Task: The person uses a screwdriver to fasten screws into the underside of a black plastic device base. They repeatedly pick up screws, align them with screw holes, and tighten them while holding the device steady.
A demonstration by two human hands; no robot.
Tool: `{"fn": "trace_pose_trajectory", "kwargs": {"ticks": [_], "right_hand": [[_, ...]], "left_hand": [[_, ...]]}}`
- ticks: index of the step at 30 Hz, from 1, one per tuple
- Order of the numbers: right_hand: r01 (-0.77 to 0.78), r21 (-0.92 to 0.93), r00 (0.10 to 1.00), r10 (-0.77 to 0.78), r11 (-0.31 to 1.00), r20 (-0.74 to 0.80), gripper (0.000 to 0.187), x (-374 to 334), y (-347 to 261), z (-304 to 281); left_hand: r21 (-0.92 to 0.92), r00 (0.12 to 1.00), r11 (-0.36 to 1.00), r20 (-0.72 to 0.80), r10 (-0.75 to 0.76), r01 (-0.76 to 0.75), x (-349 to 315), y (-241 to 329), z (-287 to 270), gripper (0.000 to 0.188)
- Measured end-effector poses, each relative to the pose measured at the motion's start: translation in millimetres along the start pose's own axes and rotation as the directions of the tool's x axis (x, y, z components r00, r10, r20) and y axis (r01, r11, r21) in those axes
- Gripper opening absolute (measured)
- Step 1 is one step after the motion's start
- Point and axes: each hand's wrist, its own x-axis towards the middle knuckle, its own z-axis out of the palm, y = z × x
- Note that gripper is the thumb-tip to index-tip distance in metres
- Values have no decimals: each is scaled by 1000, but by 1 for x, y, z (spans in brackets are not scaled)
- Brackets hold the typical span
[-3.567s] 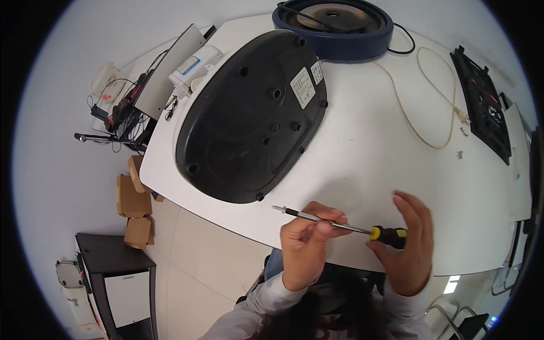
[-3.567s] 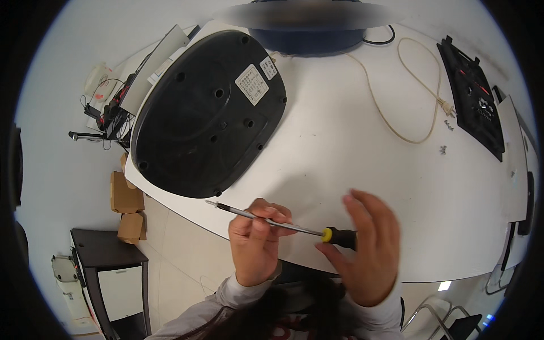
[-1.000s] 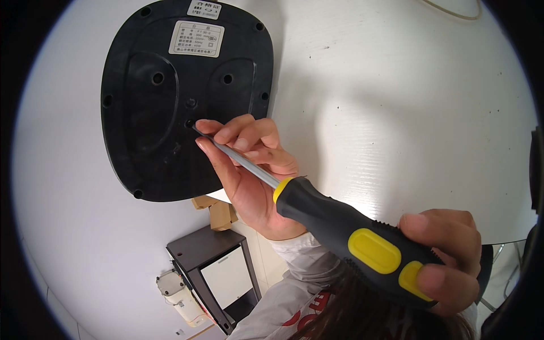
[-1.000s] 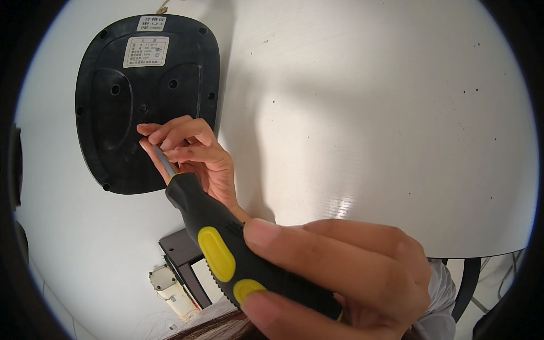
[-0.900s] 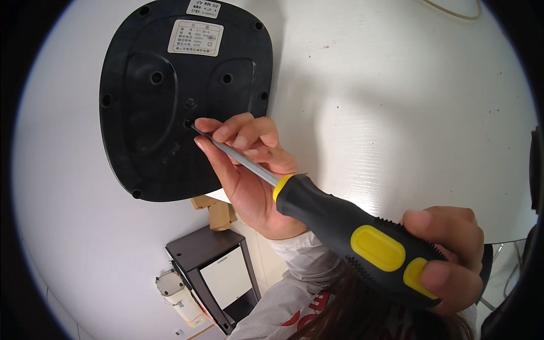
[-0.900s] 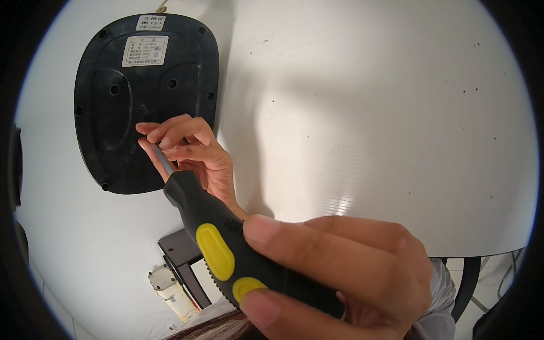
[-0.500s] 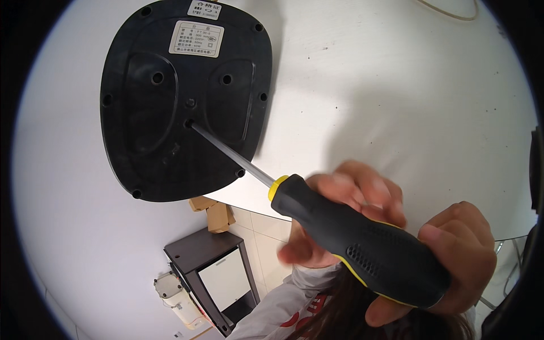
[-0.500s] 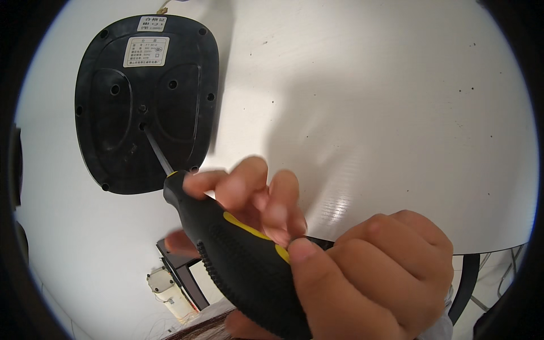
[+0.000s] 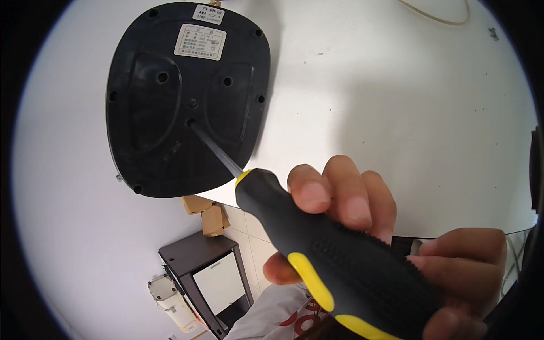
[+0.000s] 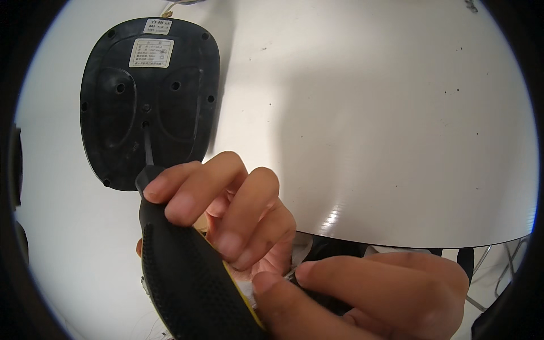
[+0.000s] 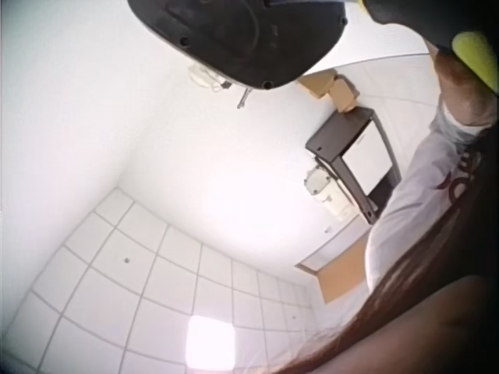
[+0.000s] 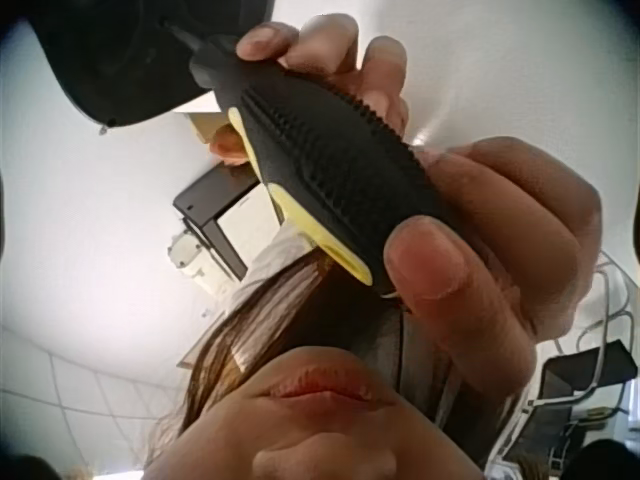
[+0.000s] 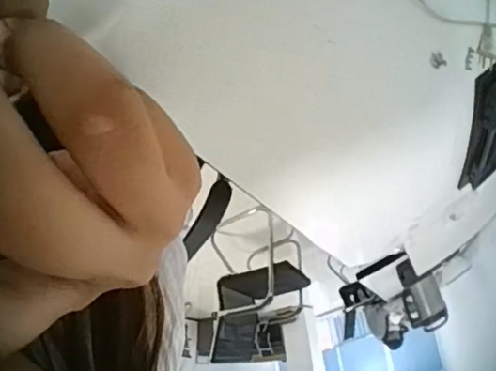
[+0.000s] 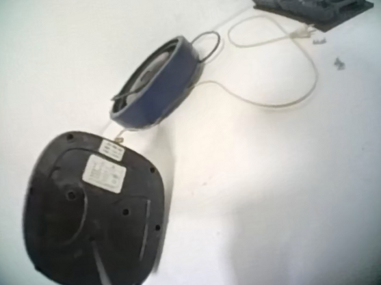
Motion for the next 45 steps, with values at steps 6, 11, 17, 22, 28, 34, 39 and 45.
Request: {"fn": "trace_pose_trajectory", "kwargs": {"ticks": [6,11,17,22,28,34,39,45], "right_hand": [[-73,-244,993,92,967,68,56,1,3,-5],[-214,-213,951,253,953,176,60,4,5,-14],[-282,-224,951,302,933,64,56,3,1,-18],[-229,-231,954,265,946,139,51,8,5,-17],[-340,-268,903,393,901,173,47,11,-2,-15],[-249,-272,949,290,930,123,58,6,-1,-14],[-196,-296,966,236,935,107,69,3,-1,-16],[-139,-317,978,180,938,104,80,3,12,-21]], "left_hand": [[41,996,999,92,3,-7,3,-4,-11,61],[15,991,1000,132,-4,2,5,-8,-15,61],[226,982,973,163,-95,57,6,-9,-24,66],[362,999,931,5,-46,41,-9,-3,-32,74],[321,997,947,80,-16,-10,2,-3,-25,72],[434,979,894,204,24,-113,11,-7,-31,72],[289,976,957,217,-32,-33,14,0,-21,75],[7,986,993,117,-117,117,4,-5,-12,66]]}}
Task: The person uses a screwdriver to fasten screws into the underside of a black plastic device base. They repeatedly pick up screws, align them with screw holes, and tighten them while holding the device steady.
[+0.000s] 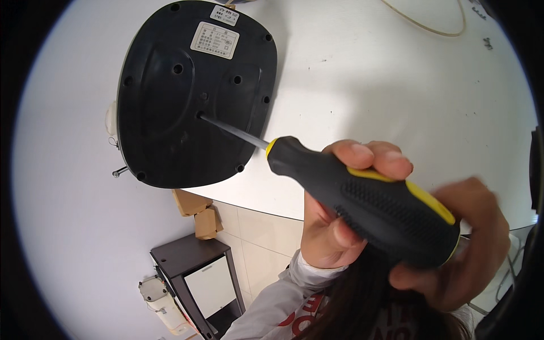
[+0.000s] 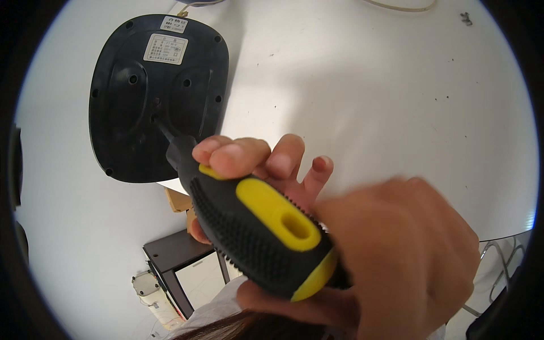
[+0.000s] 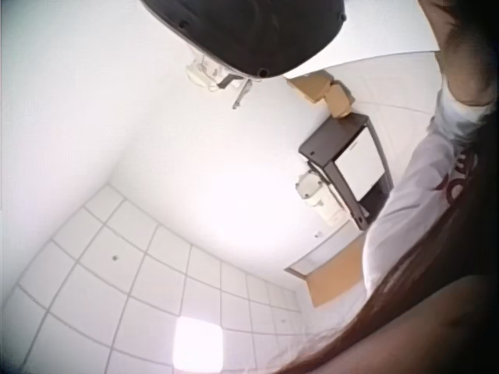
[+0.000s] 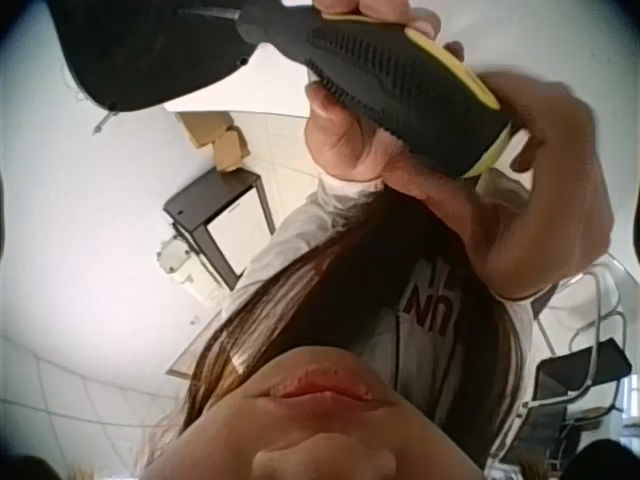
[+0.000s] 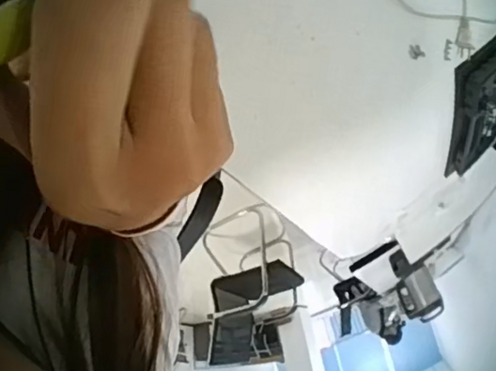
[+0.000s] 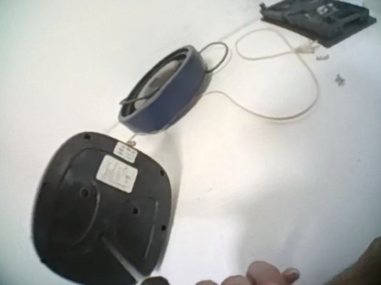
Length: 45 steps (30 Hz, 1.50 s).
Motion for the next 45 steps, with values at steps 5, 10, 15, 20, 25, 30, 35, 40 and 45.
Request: {"fn": "trace_pose_trajectory", "kwargs": {"ticks": [5,10,15,20,25,30,35,40,45], "right_hand": [[-15,77,996,21,997,-84,63,13,-11,13],[11,-53,992,-17,999,-122,56,7,-14,18],[-22,-15,997,21,1000,-70,60,0,1,21],[161,146,941,-107,976,-320,46,14,-13,43],[138,127,985,-124,982,-117,53,0,-10,29],[84,39,995,-86,996,54,67,10,-12,12],[41,306,987,8,951,-158,74,16,-4,37],[368,86,924,-354,926,-142,70,5,23,22],[65,50,995,-69,997,75,75,-17,14,4]], "left_hand": [[28,995,998,-71,64,-62,-9,-6,-4,63],[91,999,995,20,49,-50,-5,-5,-12,75],[63,994,995,-85,-70,76,-12,-4,-8,72],[67,990,988,-17,141,-139,-8,-18,-3,63],[121,994,988,-37,105,-100,-11,-5,-4,66],[73,997,994,13,75,-76,-15,-18,1,68],[-18,995,995,-29,99,-100,-6,-13,-2,65],[247,986,965,-161,-53,92,-9,1,6,76],[120,996,989,49,80,-85,-8,-9,-5,84]]}}
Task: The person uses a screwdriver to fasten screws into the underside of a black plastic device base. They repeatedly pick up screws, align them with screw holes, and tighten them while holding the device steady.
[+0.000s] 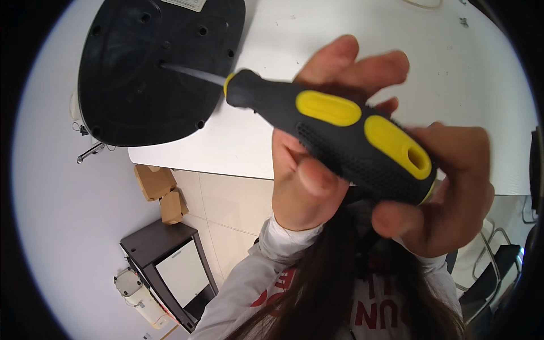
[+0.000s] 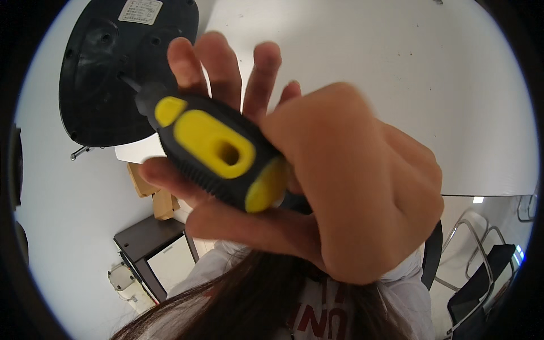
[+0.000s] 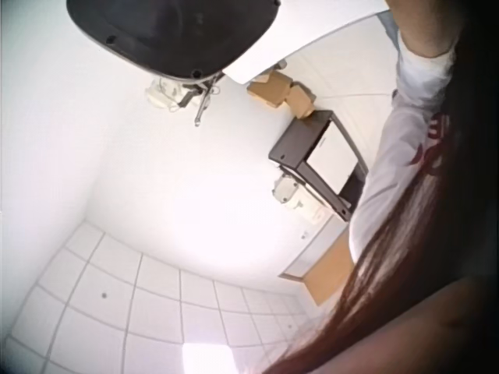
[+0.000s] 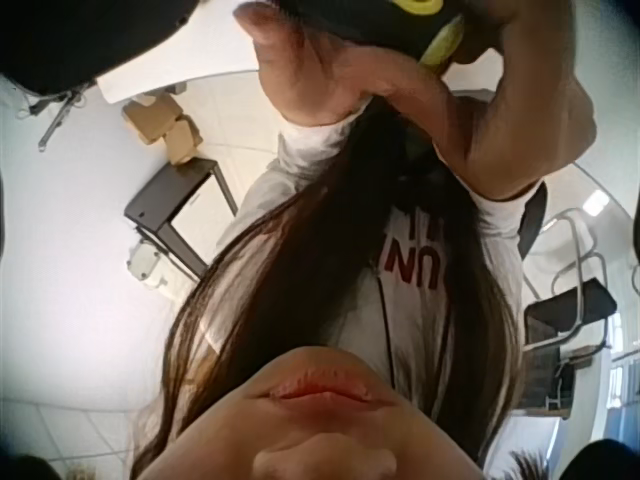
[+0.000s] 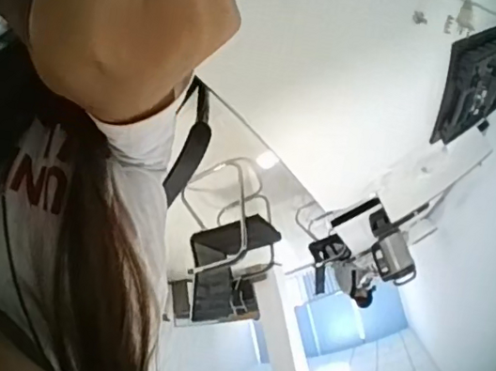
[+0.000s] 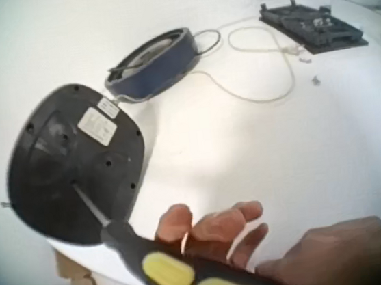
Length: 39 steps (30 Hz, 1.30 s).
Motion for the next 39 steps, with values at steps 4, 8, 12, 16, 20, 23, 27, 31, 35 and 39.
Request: {"fn": "trace_pose_trajectory", "kwargs": {"ticks": [4,8,12,16,20,23,27,31,35,39], "right_hand": [[36,41,999,-35,998,-27,71,16,-11,9],[159,-59,972,-167,986,-167,55,24,-19,19],[131,-24,976,-134,991,-175,49,22,-20,23],[-5,-74,986,-7,997,-165,62,24,-17,19],[35,-45,992,-40,998,-122,66,32,-11,15],[178,-48,974,-183,983,-136,59,30,-8,14],[218,-64,961,-226,974,-157,60,23,-12,10],[39,-140,978,-67,989,-197,66,14,-25,9],[31,-43,999,-33,999,-43,73,16,-14,4],[50,78,972,-30,996,-235,67,30,-23,6]], "left_hand": [[-76,1000,997,-31,4,-7,-4,-1,5,67],[-27,998,999,-51,-29,28,-6,0,4,63],[1,998,999,51,48,-48,-2,0,-7,72],[-29,1000,1000,23,4,-4,-2,-5,2,77],[-54,999,999,34,4,-2,1,-8,3,75],[-113,993,993,113,32,-20,9,-8,-1,73],[-2,996,1000,88,14,-14,4,-2,-1,84],[-46,992,998,124,-24,30,2,5,-5,94],[-88,993,996,112,-20,30,1,-2,0,89],[-107,992,994,129,-16,30,4,-9,7,85]]}}
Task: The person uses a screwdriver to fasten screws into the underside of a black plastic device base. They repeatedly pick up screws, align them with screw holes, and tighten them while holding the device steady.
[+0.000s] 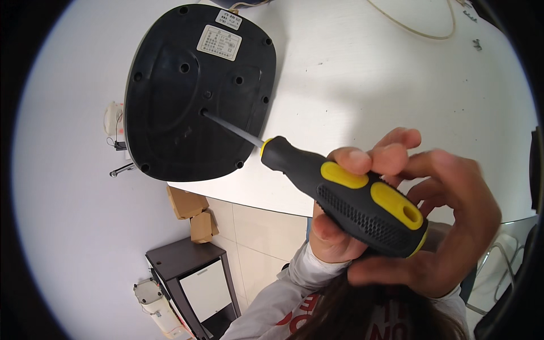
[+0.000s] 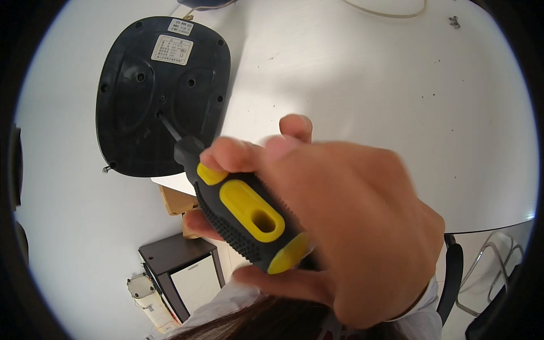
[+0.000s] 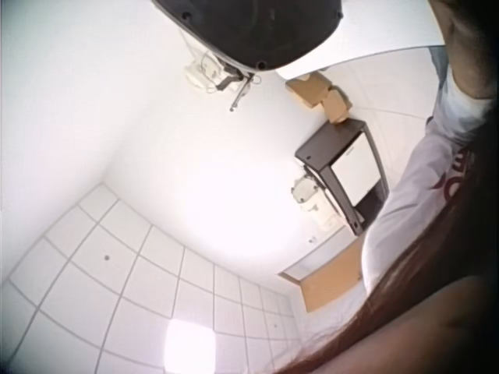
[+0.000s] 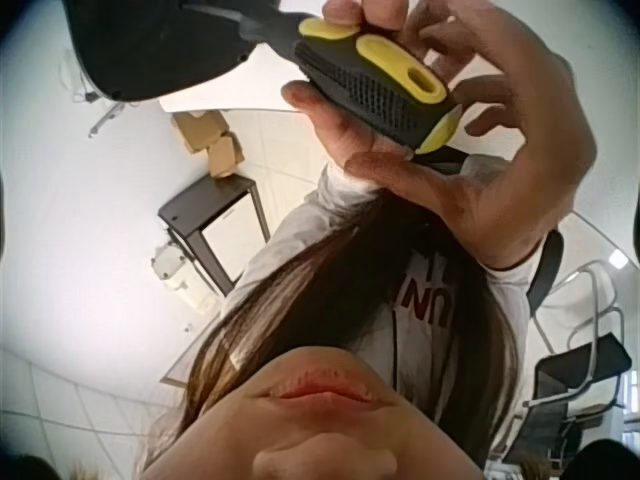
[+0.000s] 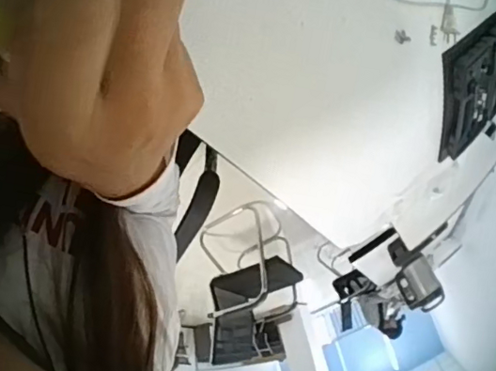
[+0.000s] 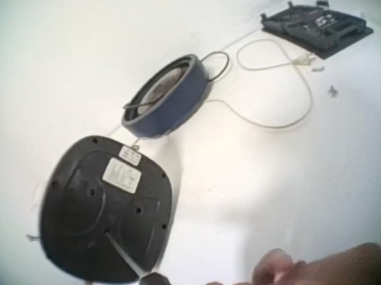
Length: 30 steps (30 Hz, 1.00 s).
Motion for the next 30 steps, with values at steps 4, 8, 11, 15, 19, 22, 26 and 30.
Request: {"fn": "trace_pose_trajectory", "kwargs": {"ticks": [4,8,11,15,19,22,26,30], "right_hand": [[207,-130,977,-211,970,-19,59,3,4,13],[180,-39,983,-178,983,40,62,-4,4,3],[171,-79,982,-164,982,95,70,-2,2,-1],[117,-53,986,-110,992,123,69,3,3,-8],[56,50,992,-50,997,-118,51,-3,-15,16],[-22,-121,999,18,992,-33,46,-3,-27,12],[15,-211,1000,-12,977,13,46,0,-13,9],[58,-262,998,-57,963,11,61,-2,-1,-2]], "left_hand": [[14,999,999,0,47,-47,-2,3,-6,81],[-31,996,996,26,80,-80,0,-2,-5,77],[-31,988,987,-9,155,-155,-4,-9,4,74],[-26,994,993,11,112,-111,-1,-11,7,71],[-55,997,998,73,16,-12,0,-4,-3,70],[-25,998,998,11,55,-54,-11,-6,-16,76],[-37,995,995,-19,95,-96,-10,-1,-15,89],[-89,999,995,15,37,-35,-6,-8,-19,86]]}}
